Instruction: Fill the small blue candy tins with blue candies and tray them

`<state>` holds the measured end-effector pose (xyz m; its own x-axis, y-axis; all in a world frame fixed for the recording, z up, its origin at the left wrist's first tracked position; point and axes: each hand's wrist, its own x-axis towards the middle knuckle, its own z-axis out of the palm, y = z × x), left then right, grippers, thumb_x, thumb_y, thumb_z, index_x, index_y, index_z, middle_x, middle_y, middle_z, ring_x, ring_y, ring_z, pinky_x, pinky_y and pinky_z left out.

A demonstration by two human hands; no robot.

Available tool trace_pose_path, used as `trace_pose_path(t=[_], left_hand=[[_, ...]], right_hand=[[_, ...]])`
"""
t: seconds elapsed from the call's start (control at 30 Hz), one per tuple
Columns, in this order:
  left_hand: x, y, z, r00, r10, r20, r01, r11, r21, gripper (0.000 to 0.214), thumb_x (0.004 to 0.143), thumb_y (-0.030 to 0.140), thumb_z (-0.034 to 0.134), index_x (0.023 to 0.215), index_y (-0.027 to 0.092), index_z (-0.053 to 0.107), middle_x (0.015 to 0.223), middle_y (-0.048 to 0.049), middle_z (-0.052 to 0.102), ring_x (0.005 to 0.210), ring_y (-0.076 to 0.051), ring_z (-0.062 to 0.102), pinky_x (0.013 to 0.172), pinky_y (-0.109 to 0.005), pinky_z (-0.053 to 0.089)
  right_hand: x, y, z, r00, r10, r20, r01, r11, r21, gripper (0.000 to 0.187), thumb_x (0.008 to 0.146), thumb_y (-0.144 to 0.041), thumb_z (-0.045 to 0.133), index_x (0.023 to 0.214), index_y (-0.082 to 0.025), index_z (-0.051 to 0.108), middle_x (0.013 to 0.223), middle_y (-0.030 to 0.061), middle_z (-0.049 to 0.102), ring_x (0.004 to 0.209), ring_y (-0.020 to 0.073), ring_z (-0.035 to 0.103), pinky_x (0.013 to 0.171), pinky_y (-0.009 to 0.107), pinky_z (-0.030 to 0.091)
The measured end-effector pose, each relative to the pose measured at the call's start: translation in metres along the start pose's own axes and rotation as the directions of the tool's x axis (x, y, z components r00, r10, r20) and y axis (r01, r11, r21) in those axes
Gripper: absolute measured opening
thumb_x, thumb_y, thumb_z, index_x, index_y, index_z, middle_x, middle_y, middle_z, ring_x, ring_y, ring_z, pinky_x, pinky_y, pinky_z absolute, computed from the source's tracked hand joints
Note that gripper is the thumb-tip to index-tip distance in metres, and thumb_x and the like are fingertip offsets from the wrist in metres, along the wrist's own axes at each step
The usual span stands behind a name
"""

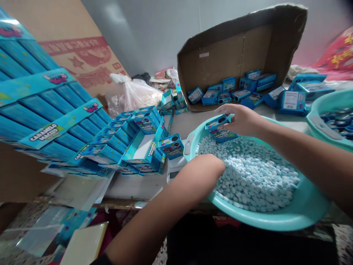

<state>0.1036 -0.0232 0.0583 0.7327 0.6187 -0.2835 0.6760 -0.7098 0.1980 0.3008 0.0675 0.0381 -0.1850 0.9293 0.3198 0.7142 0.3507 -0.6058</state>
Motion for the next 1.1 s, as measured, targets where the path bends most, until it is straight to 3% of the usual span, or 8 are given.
trace_pose_path(t=[0.13, 0.33, 0.53, 0.67, 0.83, 0.9, 1.1], left_hand=[[-0.019, -0.009, -0.016, 1.000, -0.019, -0.023, 0.021, 0.996, 0.091, 0.023, 0.083, 0.007, 0.055, 0.083, 0.016, 0.077, 0.086, -0.0081, 0.075, 0.081, -0.021, 0.069, 0.071, -0.029, 0.053], [-0.033, -0.038, -0.019, 0.957, -0.008, -0.291, -0.034, 0.990, -0.137, 0.020, 0.090, 0.017, 0.060, 0.095, 0.020, 0.079, 0.096, -0.0060, 0.078, 0.091, -0.021, 0.071, 0.085, -0.033, 0.054], [-0.033, -0.046, -0.025, 0.917, -0.027, -0.399, -0.060, 0.977, -0.204, 0.017, 0.089, 0.025, 0.063, 0.095, 0.022, 0.079, 0.093, -0.0034, 0.079, 0.087, -0.020, 0.072, 0.083, -0.032, 0.055], [-0.043, -0.063, -0.044, 0.854, -0.173, -0.490, 0.062, 0.970, -0.235, 0.020, 0.087, 0.026, 0.062, 0.096, 0.022, 0.079, 0.095, -0.0016, 0.079, 0.089, -0.020, 0.073, 0.082, -0.030, 0.056], [-0.052, -0.097, -0.053, 0.683, -0.446, -0.578, 0.323, 0.895, -0.308, 0.021, 0.082, 0.035, 0.067, 0.093, 0.023, 0.081, 0.095, -0.0028, 0.080, 0.093, -0.024, 0.074, 0.083, -0.032, 0.058], [-0.049, -0.106, -0.049, 0.666, -0.464, -0.584, 0.336, 0.886, -0.321, 0.022, 0.082, 0.035, 0.066, 0.095, 0.023, 0.081, 0.096, -0.0031, 0.080, 0.093, -0.025, 0.074, 0.084, -0.032, 0.058], [-0.041, -0.110, -0.028, 0.676, -0.415, -0.609, 0.305, 0.910, -0.281, 0.024, 0.085, 0.032, 0.062, 0.099, 0.023, 0.079, 0.099, -0.0036, 0.079, 0.095, -0.023, 0.073, 0.090, -0.033, 0.057]], right_hand=[[0.000, 0.001, 0.000, 1.000, -0.012, -0.008, 0.012, 1.000, 0.011, 0.054, 0.072, -0.033, 0.078, 0.124, -0.025, 0.068, 0.115, 0.0064, 0.069, 0.091, 0.0232, 0.065, 0.077, 0.037, 0.055], [-0.002, -0.012, -0.003, 0.999, 0.052, 0.008, -0.051, 0.997, -0.051, 0.054, 0.071, -0.030, 0.079, 0.124, -0.025, 0.068, 0.114, 0.0059, 0.069, 0.080, 0.0203, 0.064, 0.075, 0.036, 0.054], [-0.002, -0.010, -0.002, 0.998, 0.062, 0.003, -0.062, 0.997, -0.037, 0.054, 0.071, -0.030, 0.078, 0.124, -0.025, 0.068, 0.114, 0.0059, 0.068, 0.081, 0.0200, 0.063, 0.074, 0.035, 0.054], [-0.001, -0.009, -0.002, 0.998, 0.054, 0.019, -0.053, 0.998, -0.040, 0.054, 0.072, -0.030, 0.077, 0.125, -0.025, 0.066, 0.114, 0.0052, 0.069, 0.079, 0.0187, 0.063, 0.072, 0.034, 0.052], [-0.002, -0.012, -0.004, 0.998, 0.062, 0.028, -0.060, 0.997, -0.047, 0.053, 0.073, -0.030, 0.076, 0.125, -0.024, 0.067, 0.115, 0.0059, 0.068, 0.081, 0.0198, 0.064, 0.073, 0.033, 0.052], [-0.003, -0.013, -0.005, 0.997, 0.067, 0.024, -0.066, 0.997, -0.051, 0.053, 0.072, -0.028, 0.076, 0.124, -0.025, 0.067, 0.115, 0.0057, 0.068, 0.082, 0.0201, 0.064, 0.073, 0.033, 0.052], [-0.004, -0.015, -0.005, 0.997, 0.068, 0.030, -0.066, 0.996, -0.063, 0.053, 0.074, -0.027, 0.076, 0.126, -0.025, 0.067, 0.116, 0.0049, 0.069, 0.077, 0.0175, 0.063, 0.068, 0.030, 0.049]])
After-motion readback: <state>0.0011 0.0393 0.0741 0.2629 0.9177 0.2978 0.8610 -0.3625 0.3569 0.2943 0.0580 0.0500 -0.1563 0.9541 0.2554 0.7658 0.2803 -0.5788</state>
